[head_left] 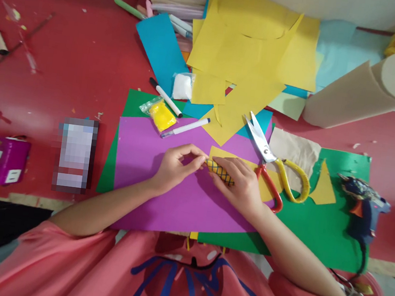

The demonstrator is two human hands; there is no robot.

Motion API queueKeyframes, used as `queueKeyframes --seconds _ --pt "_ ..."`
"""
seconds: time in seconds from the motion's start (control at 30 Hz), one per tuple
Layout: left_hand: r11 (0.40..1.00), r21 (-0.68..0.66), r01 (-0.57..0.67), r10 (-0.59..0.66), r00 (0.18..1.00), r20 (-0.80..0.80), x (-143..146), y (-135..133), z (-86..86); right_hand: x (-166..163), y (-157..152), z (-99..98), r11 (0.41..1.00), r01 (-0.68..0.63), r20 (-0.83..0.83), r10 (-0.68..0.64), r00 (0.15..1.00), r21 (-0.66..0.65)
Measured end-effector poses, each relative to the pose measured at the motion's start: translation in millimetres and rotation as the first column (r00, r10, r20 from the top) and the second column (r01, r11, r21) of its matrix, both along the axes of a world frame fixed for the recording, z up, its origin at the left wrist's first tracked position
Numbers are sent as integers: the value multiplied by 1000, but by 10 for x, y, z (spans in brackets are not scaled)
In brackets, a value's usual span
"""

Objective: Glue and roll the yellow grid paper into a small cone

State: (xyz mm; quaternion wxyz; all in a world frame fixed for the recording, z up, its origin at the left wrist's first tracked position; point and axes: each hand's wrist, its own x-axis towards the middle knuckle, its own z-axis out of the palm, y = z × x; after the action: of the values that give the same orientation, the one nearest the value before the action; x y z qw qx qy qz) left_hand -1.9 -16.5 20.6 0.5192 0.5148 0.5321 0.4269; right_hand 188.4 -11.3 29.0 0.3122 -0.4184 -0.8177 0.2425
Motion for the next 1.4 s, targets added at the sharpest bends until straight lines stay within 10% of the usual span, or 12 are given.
queueKeyframes --seconds 0.6,1.03,1.23,1.4 --pt "999 -39 -15 17 999 45 5 35 32 0 -19 -21 980 4 -97 -23 995 -197" --pt "994 81 67 -69 998 15 -52 65 11 25 73 90 657 -201 -385 -147 911 -727" --pt "996 53 75 -75 997 -6 -70 96 21 22 68 58 670 -192 -378 -142 915 -717" --pt "990 91 -104 102 994 25 -75 137 3 51 78 14 837 27 -417 -300 858 -547"
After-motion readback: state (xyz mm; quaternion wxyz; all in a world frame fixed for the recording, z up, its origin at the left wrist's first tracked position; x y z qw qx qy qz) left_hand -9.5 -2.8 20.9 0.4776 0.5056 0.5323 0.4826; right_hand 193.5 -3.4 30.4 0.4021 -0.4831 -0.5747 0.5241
